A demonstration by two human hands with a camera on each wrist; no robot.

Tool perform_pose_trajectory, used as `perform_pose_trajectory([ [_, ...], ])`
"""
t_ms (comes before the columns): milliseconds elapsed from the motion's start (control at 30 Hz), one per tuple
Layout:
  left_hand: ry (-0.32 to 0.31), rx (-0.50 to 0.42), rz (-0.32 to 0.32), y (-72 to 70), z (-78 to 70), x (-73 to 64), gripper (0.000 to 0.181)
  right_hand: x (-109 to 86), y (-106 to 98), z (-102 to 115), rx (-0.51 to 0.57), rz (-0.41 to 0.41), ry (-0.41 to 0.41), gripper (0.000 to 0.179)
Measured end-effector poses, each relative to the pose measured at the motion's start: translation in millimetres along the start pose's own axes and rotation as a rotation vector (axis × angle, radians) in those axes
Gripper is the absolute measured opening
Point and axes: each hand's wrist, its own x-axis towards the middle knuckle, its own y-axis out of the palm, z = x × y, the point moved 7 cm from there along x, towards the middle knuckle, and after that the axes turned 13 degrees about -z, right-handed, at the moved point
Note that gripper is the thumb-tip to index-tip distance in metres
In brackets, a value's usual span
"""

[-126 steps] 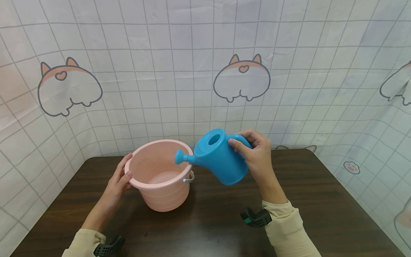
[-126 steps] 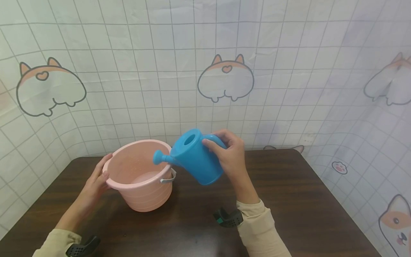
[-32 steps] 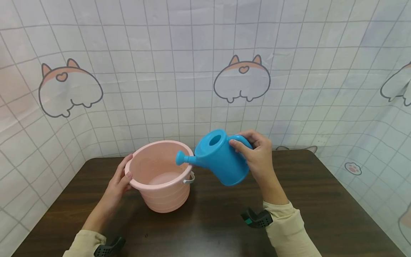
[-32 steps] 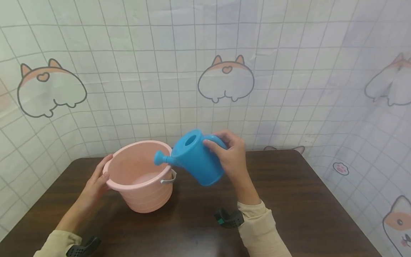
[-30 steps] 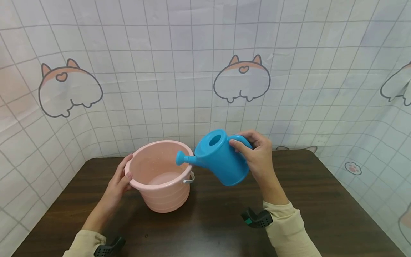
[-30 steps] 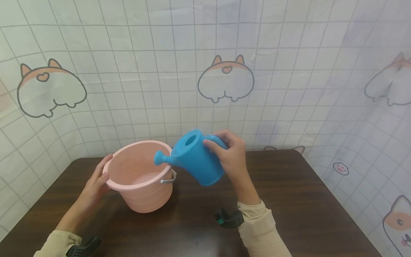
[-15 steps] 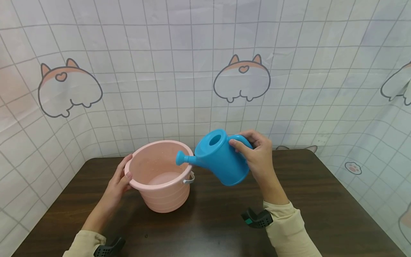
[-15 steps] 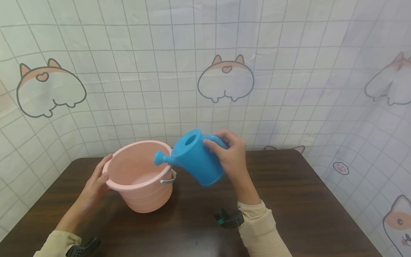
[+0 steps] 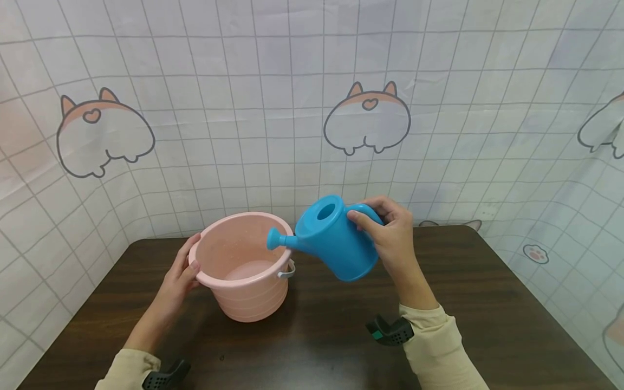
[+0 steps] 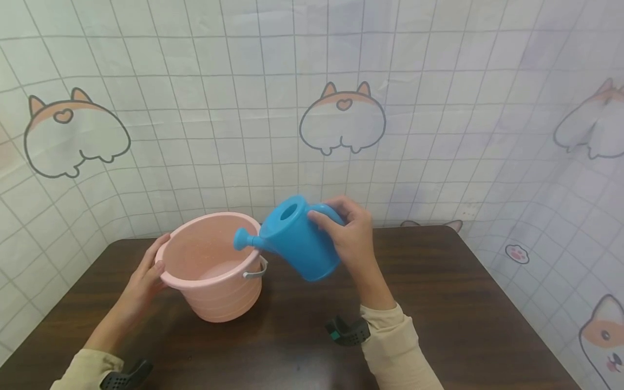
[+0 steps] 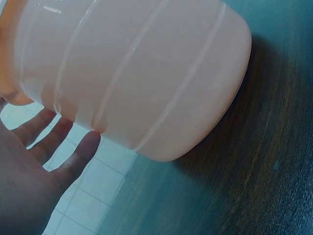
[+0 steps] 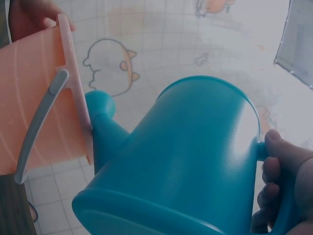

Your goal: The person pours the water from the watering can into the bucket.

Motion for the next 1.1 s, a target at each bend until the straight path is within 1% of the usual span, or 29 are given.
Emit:
perform_pose_trajectory([
  [233,-0.016,0.024,0.003,-0.3,-1.4,-0.2,0.050,0.4,0.2,0.9,0.001,-0.002,0.009,0.021],
  [700,-0.027,0.031,-0.001,-0.5,-0.3,-0.3,0.050,-0.2,0.3,1.8,0.004,-0.002,0.010,0.022],
  [1100,-0.020,0.031,-0.002,-0.5,-0.6,-0.2,0.050,0.4,0.7,0.0,-0.004,0.001,0.009,0.019],
])
